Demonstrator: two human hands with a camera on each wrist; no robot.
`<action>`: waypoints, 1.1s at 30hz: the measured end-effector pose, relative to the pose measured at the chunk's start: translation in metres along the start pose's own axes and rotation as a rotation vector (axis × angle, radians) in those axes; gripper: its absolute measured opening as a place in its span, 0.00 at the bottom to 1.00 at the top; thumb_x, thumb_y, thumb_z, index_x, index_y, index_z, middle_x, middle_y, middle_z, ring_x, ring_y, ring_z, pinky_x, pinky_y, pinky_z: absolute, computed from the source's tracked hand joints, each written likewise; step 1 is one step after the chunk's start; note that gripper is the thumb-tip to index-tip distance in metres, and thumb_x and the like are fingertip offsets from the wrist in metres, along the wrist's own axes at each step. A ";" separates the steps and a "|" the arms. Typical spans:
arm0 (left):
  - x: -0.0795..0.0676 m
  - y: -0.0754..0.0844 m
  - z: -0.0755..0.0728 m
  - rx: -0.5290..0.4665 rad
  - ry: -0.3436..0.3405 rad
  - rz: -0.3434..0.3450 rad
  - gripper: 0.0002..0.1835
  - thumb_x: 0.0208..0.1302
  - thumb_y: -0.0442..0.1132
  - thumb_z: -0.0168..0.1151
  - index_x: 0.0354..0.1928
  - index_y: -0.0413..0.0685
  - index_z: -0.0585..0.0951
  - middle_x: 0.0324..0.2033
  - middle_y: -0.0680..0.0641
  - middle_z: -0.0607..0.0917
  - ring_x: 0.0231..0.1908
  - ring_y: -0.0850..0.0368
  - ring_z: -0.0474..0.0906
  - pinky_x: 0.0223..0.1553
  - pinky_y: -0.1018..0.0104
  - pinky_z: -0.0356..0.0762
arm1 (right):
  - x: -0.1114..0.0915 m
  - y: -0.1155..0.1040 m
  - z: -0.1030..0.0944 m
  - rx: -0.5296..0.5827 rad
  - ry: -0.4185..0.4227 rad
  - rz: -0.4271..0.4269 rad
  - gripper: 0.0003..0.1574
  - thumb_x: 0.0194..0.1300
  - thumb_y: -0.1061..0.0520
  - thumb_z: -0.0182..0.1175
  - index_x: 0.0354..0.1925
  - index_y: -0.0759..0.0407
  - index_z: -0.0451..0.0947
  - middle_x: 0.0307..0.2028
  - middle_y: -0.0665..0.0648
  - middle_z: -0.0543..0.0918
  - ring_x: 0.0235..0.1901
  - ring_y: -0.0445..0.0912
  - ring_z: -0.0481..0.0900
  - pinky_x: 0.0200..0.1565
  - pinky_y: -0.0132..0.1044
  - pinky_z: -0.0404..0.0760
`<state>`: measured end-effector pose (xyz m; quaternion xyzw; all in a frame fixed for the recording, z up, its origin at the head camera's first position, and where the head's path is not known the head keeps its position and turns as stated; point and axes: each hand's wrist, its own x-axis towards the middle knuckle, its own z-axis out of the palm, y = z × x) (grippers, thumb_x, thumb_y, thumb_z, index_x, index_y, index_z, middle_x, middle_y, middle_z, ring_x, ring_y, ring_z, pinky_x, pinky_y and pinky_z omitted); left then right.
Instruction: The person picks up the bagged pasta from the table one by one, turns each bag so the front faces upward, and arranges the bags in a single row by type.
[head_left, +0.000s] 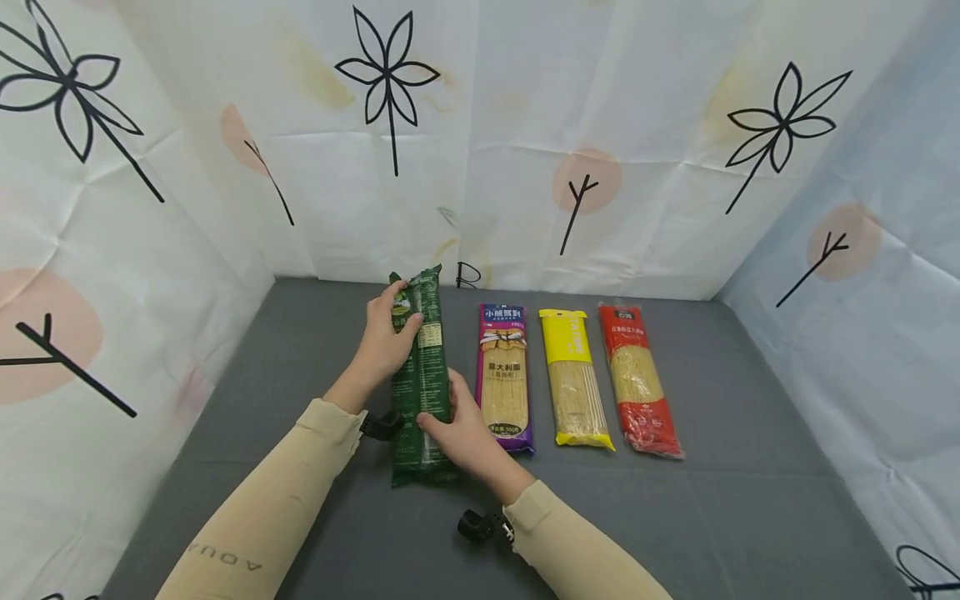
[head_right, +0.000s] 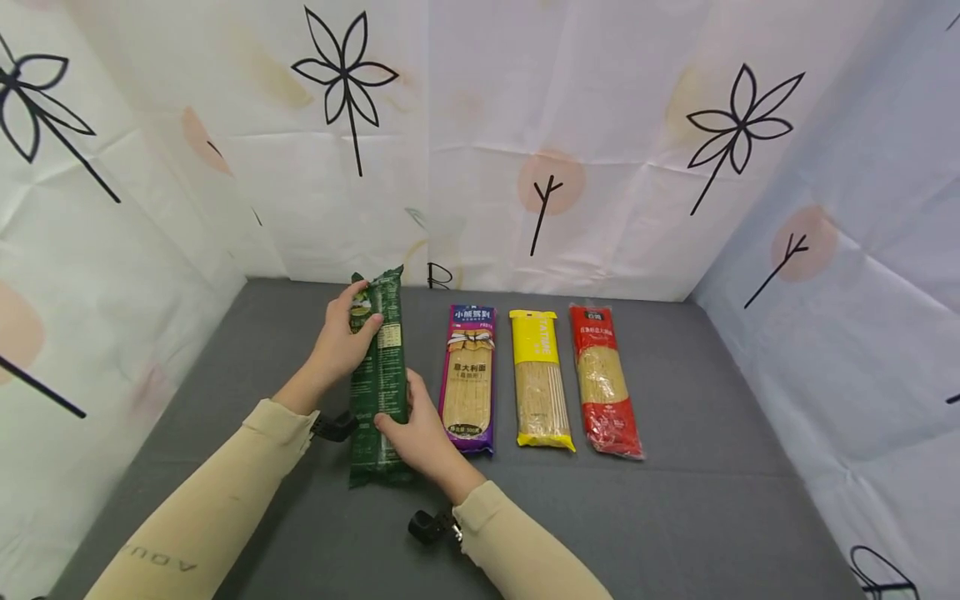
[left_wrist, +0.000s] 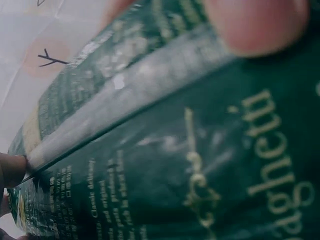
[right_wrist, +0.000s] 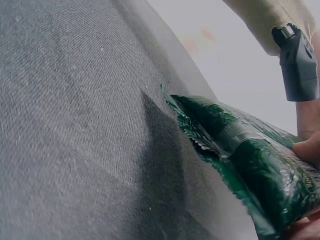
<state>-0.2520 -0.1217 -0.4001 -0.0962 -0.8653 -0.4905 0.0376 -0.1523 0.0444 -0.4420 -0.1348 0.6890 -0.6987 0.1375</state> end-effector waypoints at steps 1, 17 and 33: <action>-0.001 -0.001 0.001 0.007 -0.003 -0.001 0.35 0.75 0.48 0.49 0.76 0.60 0.47 0.71 0.35 0.46 0.67 0.36 0.53 0.59 0.35 0.61 | -0.002 -0.005 0.000 -0.009 -0.003 -0.009 0.43 0.68 0.64 0.57 0.73 0.52 0.48 0.58 0.62 0.73 0.50 0.54 0.79 0.44 0.43 0.82; -0.015 0.021 0.010 0.042 -0.039 0.047 0.34 0.74 0.58 0.44 0.76 0.65 0.48 0.73 0.45 0.54 0.63 0.43 0.64 0.54 0.41 0.70 | 0.008 -0.020 -0.020 -0.360 0.143 -0.138 0.43 0.68 0.60 0.57 0.73 0.37 0.50 0.55 0.53 0.74 0.42 0.45 0.80 0.40 0.39 0.82; -0.020 0.044 -0.001 -0.557 -0.042 -0.027 0.34 0.71 0.56 0.50 0.75 0.62 0.54 0.66 0.41 0.66 0.57 0.42 0.74 0.45 0.51 0.80 | 0.010 -0.046 -0.024 -1.121 0.337 -0.338 0.45 0.61 0.60 0.64 0.72 0.46 0.59 0.41 0.56 0.78 0.24 0.45 0.74 0.25 0.36 0.78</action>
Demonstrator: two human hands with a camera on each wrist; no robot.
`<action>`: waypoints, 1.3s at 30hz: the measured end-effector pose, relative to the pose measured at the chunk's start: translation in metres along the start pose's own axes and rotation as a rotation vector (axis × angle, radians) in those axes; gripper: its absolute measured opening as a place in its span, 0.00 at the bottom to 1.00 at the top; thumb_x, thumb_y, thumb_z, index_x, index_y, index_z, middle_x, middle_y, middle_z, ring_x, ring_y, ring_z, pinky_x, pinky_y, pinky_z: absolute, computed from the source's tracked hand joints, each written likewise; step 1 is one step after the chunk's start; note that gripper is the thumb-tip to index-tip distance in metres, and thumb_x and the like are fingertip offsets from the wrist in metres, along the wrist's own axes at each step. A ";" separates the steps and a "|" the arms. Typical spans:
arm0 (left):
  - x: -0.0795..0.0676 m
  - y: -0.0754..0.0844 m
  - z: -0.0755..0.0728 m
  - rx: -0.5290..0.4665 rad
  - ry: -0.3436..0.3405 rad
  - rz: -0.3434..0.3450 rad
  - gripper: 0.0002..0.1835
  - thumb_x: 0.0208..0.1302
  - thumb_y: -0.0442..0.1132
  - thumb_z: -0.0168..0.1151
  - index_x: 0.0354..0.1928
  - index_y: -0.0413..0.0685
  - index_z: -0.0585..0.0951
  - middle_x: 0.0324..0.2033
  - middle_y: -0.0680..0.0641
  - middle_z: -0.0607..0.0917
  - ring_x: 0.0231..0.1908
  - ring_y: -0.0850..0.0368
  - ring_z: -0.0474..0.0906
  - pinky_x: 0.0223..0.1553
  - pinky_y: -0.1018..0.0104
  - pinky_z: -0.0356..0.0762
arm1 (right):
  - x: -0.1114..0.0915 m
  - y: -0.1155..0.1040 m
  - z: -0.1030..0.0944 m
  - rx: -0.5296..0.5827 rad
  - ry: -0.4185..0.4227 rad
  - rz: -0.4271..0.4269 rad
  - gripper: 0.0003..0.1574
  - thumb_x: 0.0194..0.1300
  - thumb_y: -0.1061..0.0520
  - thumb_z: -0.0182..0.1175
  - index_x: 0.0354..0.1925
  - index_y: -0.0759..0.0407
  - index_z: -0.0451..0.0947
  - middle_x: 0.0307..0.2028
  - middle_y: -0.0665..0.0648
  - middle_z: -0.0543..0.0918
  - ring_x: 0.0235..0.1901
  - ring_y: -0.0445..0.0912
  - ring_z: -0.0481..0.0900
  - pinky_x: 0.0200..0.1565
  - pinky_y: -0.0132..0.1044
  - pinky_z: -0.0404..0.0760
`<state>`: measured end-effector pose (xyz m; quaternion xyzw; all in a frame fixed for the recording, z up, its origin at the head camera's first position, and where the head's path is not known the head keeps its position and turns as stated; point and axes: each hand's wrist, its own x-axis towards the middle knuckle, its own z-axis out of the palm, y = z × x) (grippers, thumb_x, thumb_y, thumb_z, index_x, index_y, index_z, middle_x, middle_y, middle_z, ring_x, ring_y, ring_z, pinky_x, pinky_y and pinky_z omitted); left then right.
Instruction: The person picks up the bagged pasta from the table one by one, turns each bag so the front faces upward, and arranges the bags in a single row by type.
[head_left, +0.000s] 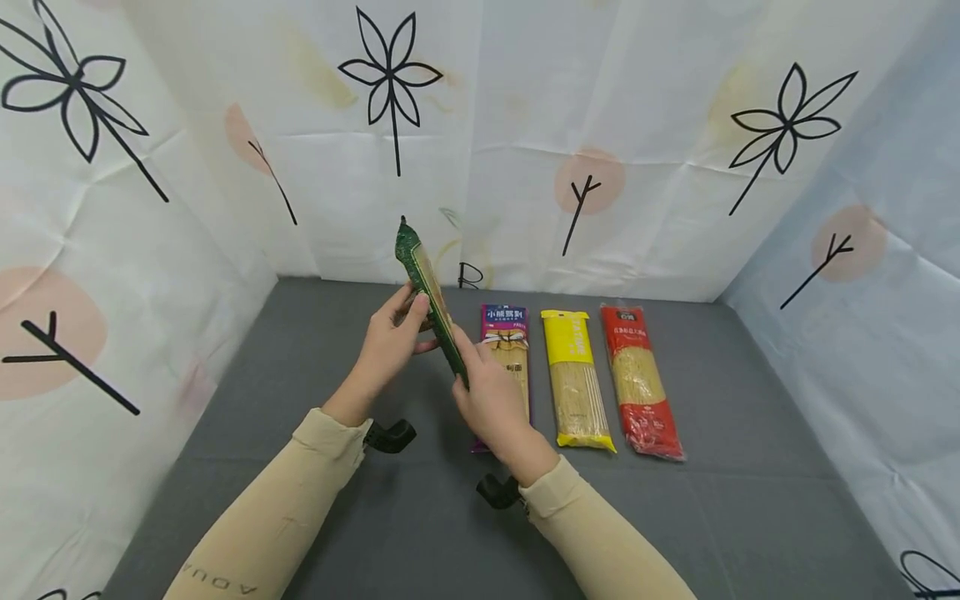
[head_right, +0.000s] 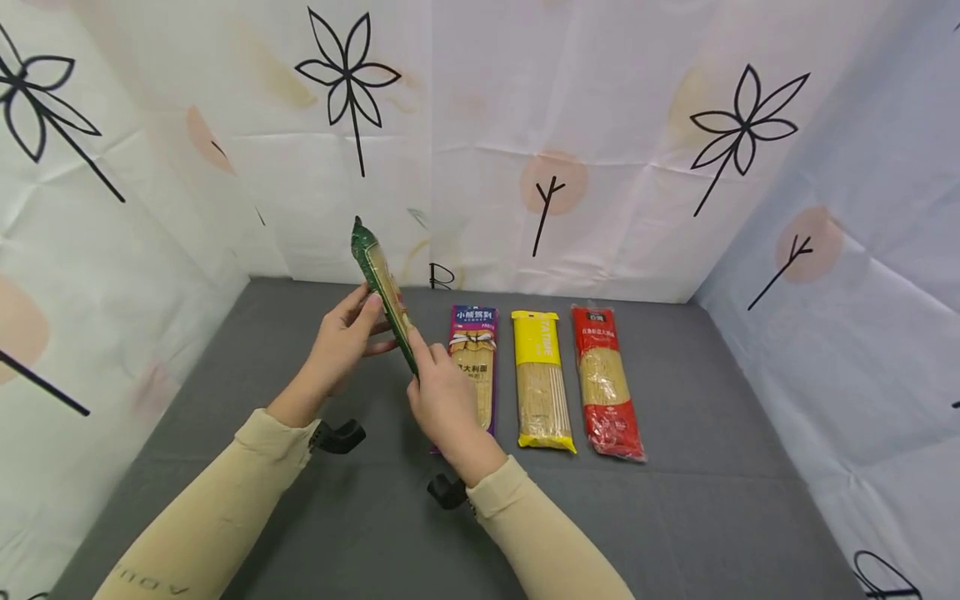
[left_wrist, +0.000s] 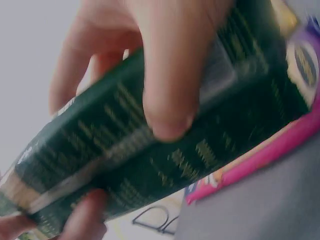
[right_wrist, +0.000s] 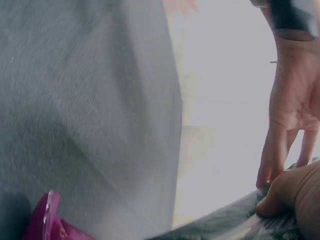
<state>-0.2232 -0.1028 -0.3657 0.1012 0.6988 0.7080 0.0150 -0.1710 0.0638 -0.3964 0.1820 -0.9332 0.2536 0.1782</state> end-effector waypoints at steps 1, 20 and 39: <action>0.000 0.000 0.001 -0.043 0.018 -0.002 0.34 0.71 0.57 0.51 0.75 0.60 0.55 0.65 0.41 0.67 0.58 0.42 0.73 0.44 0.51 0.80 | 0.000 0.000 0.001 -0.054 0.013 -0.020 0.45 0.60 0.60 0.65 0.72 0.46 0.59 0.40 0.55 0.78 0.23 0.44 0.73 0.24 0.35 0.77; 0.002 -0.013 0.000 -0.086 0.242 -0.120 0.34 0.70 0.49 0.57 0.68 0.45 0.52 0.54 0.38 0.68 0.48 0.43 0.78 0.37 0.56 0.83 | -0.007 -0.009 0.022 -0.329 0.113 -0.156 0.41 0.59 0.58 0.66 0.69 0.47 0.65 0.38 0.58 0.76 0.30 0.50 0.77 0.23 0.40 0.81; 0.002 -0.016 -0.006 -0.092 0.183 -0.180 0.28 0.75 0.47 0.50 0.68 0.49 0.53 0.57 0.39 0.69 0.52 0.44 0.76 0.42 0.53 0.82 | -0.015 0.004 0.020 -0.053 -0.048 -0.021 0.47 0.57 0.41 0.69 0.70 0.50 0.63 0.49 0.55 0.73 0.45 0.46 0.71 0.44 0.41 0.80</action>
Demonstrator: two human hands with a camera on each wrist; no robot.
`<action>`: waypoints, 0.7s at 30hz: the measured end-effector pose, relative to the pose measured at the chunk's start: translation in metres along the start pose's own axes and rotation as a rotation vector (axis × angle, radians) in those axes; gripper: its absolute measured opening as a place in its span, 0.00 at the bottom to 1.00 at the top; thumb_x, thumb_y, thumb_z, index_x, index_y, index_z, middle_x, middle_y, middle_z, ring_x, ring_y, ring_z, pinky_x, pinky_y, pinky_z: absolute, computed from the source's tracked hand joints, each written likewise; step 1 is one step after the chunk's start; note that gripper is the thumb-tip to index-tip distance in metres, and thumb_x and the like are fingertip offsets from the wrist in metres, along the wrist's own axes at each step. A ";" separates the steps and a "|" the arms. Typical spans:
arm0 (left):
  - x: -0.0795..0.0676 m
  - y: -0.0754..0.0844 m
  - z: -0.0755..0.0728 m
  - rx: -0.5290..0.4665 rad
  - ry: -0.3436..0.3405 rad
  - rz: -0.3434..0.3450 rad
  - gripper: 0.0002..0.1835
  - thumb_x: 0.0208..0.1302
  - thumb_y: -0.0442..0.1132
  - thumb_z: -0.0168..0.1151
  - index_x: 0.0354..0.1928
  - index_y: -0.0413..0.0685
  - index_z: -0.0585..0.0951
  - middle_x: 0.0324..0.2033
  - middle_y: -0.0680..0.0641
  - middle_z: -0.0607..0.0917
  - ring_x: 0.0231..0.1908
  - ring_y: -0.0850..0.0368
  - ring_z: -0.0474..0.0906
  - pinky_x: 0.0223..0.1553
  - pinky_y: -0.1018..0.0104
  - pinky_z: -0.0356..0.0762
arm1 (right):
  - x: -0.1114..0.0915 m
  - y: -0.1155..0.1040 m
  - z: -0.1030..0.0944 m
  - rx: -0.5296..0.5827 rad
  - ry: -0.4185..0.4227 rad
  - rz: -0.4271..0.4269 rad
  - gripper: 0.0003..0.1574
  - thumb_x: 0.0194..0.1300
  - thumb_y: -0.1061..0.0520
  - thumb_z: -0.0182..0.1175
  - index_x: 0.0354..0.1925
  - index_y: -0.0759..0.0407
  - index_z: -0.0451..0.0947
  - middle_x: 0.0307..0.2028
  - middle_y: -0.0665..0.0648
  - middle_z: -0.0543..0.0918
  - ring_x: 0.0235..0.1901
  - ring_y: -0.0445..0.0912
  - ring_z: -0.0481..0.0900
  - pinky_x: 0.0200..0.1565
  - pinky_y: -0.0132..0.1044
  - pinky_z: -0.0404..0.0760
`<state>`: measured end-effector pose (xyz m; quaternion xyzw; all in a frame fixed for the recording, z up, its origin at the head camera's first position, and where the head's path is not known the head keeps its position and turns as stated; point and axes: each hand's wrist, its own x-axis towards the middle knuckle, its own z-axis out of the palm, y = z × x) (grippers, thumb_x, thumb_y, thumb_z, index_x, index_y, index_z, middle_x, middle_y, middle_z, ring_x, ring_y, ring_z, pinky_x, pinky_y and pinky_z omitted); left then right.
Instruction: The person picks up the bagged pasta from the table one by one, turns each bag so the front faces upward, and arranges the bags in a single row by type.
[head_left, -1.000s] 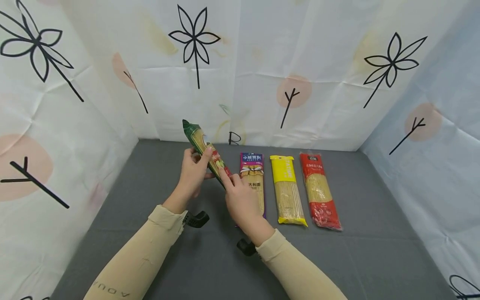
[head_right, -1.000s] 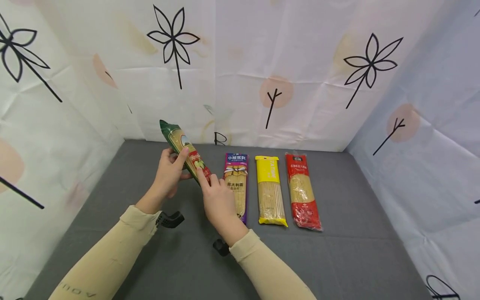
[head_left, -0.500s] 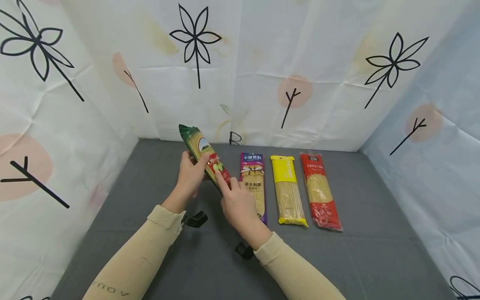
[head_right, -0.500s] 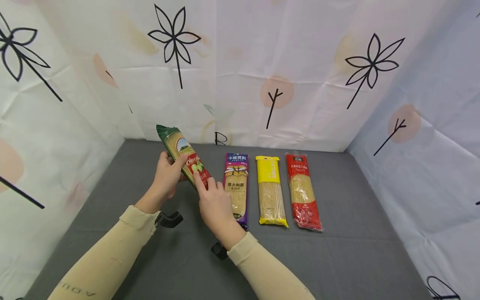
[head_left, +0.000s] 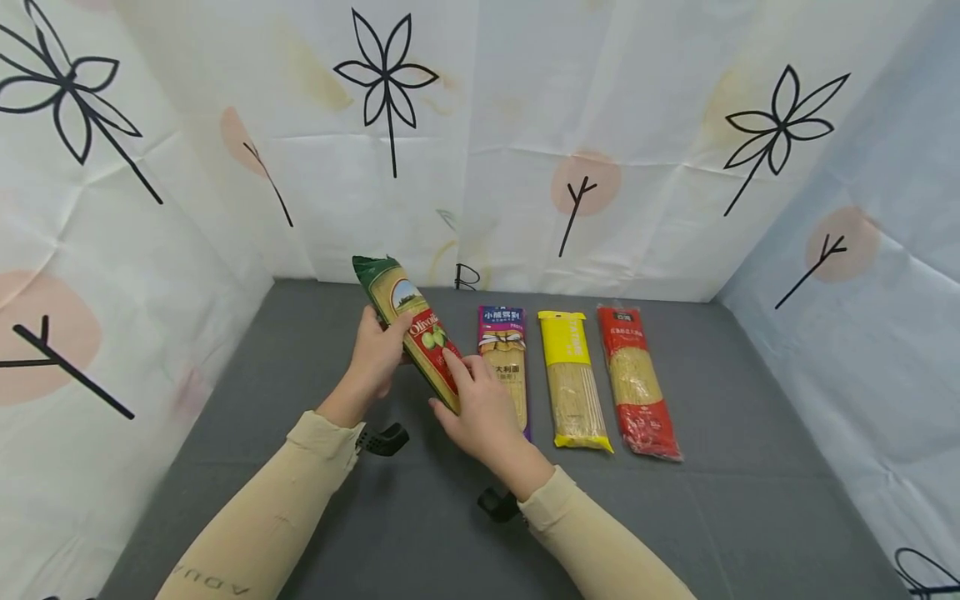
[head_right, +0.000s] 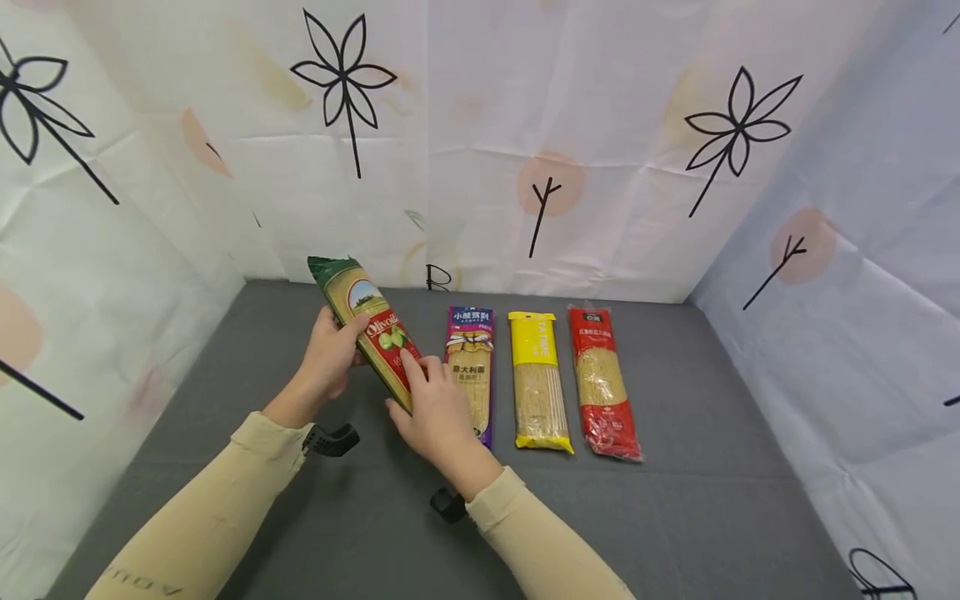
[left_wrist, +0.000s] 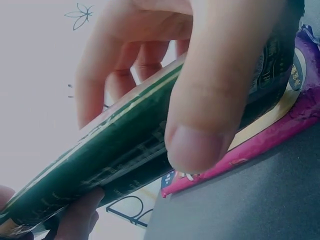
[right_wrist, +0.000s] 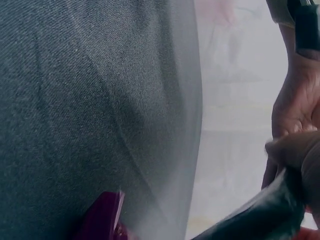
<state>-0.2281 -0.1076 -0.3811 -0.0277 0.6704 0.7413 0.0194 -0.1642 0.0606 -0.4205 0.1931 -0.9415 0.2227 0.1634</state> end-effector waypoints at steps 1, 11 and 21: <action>0.000 0.000 -0.001 0.004 0.000 -0.005 0.28 0.75 0.47 0.49 0.68 0.49 0.52 0.57 0.39 0.69 0.52 0.44 0.76 0.43 0.53 0.81 | -0.001 0.001 -0.001 0.024 -0.015 0.013 0.47 0.56 0.40 0.69 0.69 0.50 0.63 0.50 0.55 0.73 0.46 0.46 0.71 0.45 0.41 0.80; 0.000 -0.001 -0.006 -0.019 0.009 -0.020 0.27 0.74 0.47 0.50 0.67 0.47 0.56 0.56 0.40 0.73 0.52 0.46 0.77 0.45 0.53 0.80 | -0.002 0.008 -0.007 0.212 -0.114 0.085 0.44 0.61 0.33 0.60 0.68 0.51 0.64 0.51 0.52 0.72 0.46 0.42 0.69 0.43 0.36 0.77; -0.002 -0.002 -0.013 -0.067 -0.013 -0.040 0.26 0.76 0.49 0.46 0.69 0.48 0.55 0.56 0.41 0.72 0.52 0.48 0.76 0.47 0.55 0.78 | -0.001 0.015 -0.009 0.356 -0.220 0.183 0.44 0.63 0.36 0.61 0.70 0.51 0.61 0.53 0.53 0.72 0.47 0.43 0.70 0.47 0.39 0.78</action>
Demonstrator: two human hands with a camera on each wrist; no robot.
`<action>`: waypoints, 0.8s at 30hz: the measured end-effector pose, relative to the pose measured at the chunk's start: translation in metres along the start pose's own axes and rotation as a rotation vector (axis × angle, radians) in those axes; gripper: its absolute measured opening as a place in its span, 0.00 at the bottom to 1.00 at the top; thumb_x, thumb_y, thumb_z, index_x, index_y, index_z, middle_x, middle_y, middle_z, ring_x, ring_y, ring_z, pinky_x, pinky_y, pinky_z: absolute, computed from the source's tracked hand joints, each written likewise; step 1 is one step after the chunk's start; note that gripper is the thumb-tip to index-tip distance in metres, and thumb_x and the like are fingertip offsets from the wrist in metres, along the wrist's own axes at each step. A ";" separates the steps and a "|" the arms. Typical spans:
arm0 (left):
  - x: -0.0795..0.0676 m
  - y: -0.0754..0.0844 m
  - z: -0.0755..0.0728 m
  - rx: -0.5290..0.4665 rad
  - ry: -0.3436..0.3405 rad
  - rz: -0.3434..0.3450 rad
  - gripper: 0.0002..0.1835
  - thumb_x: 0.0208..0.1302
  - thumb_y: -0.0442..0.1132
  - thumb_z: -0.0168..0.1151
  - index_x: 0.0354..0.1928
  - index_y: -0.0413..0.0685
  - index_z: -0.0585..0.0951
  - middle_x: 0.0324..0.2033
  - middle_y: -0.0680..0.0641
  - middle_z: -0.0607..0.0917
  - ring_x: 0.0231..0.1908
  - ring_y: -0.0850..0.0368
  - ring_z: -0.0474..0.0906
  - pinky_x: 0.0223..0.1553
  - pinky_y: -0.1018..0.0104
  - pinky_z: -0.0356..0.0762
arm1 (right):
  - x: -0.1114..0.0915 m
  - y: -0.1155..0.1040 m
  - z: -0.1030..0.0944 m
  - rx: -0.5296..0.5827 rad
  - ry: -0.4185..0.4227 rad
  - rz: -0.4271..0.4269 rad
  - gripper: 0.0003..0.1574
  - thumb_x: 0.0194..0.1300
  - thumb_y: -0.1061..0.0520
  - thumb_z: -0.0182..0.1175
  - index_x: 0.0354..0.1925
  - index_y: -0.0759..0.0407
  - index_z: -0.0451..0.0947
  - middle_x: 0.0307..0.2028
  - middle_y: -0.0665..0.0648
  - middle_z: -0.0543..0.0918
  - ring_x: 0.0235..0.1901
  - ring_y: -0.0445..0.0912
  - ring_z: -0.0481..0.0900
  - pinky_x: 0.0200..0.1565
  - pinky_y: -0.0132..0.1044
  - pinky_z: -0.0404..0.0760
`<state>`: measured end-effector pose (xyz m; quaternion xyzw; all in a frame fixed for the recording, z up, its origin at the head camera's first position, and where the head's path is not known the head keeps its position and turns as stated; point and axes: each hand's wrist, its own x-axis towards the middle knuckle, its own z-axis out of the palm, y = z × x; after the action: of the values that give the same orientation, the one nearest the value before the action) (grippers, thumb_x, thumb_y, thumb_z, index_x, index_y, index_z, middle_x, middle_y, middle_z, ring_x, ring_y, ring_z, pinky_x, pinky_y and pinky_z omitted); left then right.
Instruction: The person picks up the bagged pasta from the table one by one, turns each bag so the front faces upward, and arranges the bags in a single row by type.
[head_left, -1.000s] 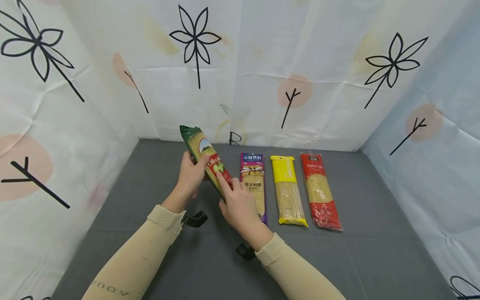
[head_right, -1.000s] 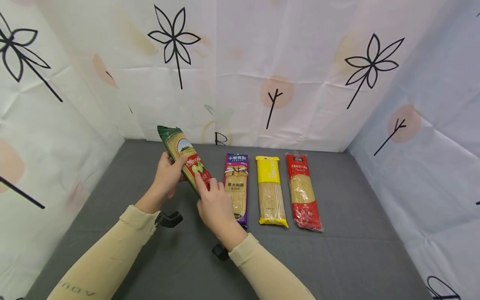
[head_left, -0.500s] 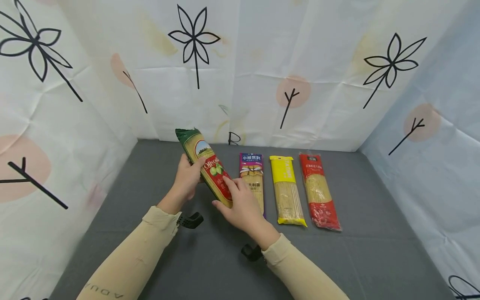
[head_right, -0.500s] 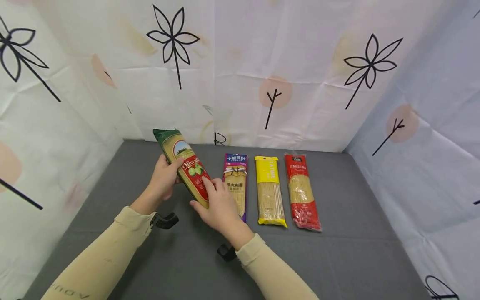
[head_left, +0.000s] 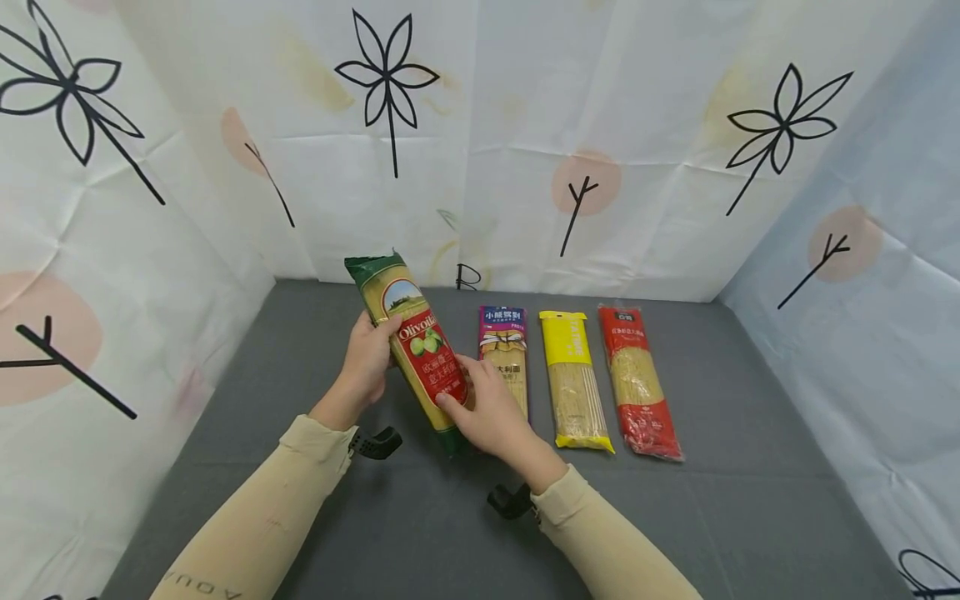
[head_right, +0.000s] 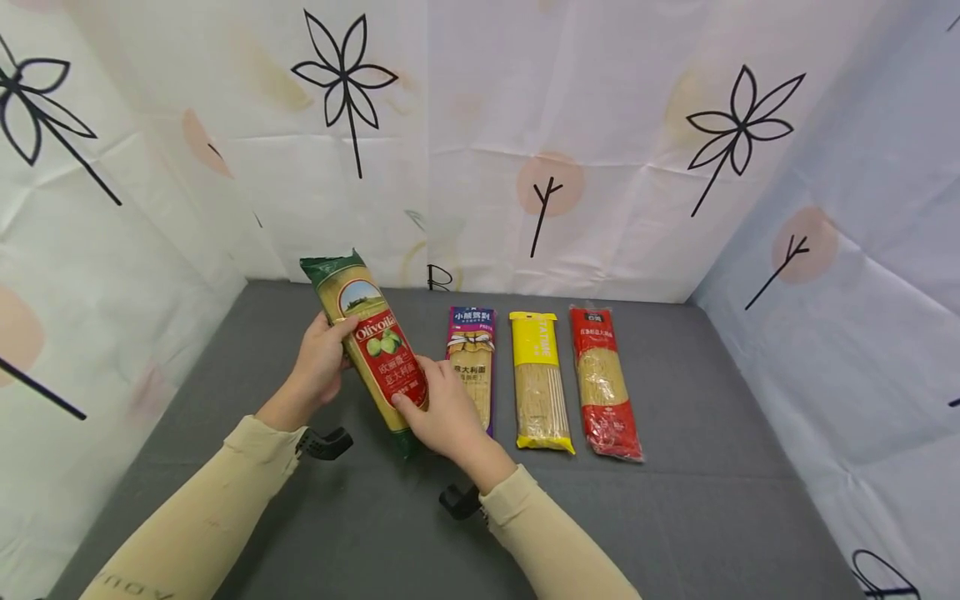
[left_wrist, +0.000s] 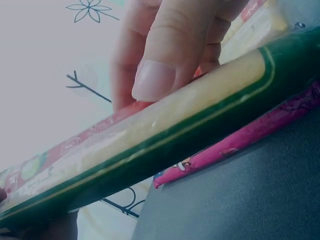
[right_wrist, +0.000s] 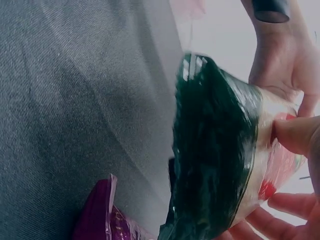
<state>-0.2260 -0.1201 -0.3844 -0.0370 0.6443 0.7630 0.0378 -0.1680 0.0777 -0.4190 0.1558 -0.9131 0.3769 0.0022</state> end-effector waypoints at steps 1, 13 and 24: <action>0.000 0.000 0.000 -0.005 -0.005 0.003 0.26 0.76 0.48 0.46 0.69 0.48 0.55 0.56 0.41 0.72 0.51 0.48 0.76 0.47 0.55 0.78 | 0.000 0.000 0.000 0.036 -0.017 0.018 0.45 0.63 0.36 0.61 0.70 0.51 0.60 0.54 0.52 0.72 0.47 0.43 0.70 0.47 0.40 0.78; 0.001 -0.005 -0.003 0.044 -0.072 0.033 0.24 0.77 0.48 0.44 0.68 0.45 0.58 0.54 0.38 0.74 0.48 0.49 0.77 0.44 0.57 0.79 | -0.003 0.007 0.000 0.344 -0.191 0.105 0.43 0.64 0.42 0.63 0.69 0.55 0.60 0.48 0.52 0.78 0.42 0.44 0.78 0.42 0.41 0.80; 0.006 -0.012 -0.009 0.238 -0.090 -0.081 0.25 0.77 0.46 0.43 0.68 0.43 0.57 0.53 0.36 0.73 0.47 0.47 0.78 0.43 0.56 0.79 | -0.008 0.008 0.005 0.360 -0.232 0.133 0.36 0.66 0.46 0.63 0.65 0.59 0.64 0.39 0.51 0.80 0.37 0.44 0.78 0.39 0.41 0.78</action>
<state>-0.2304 -0.1265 -0.3987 -0.0238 0.7260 0.6797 0.1017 -0.1626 0.0817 -0.4296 0.1355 -0.8336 0.5125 -0.1554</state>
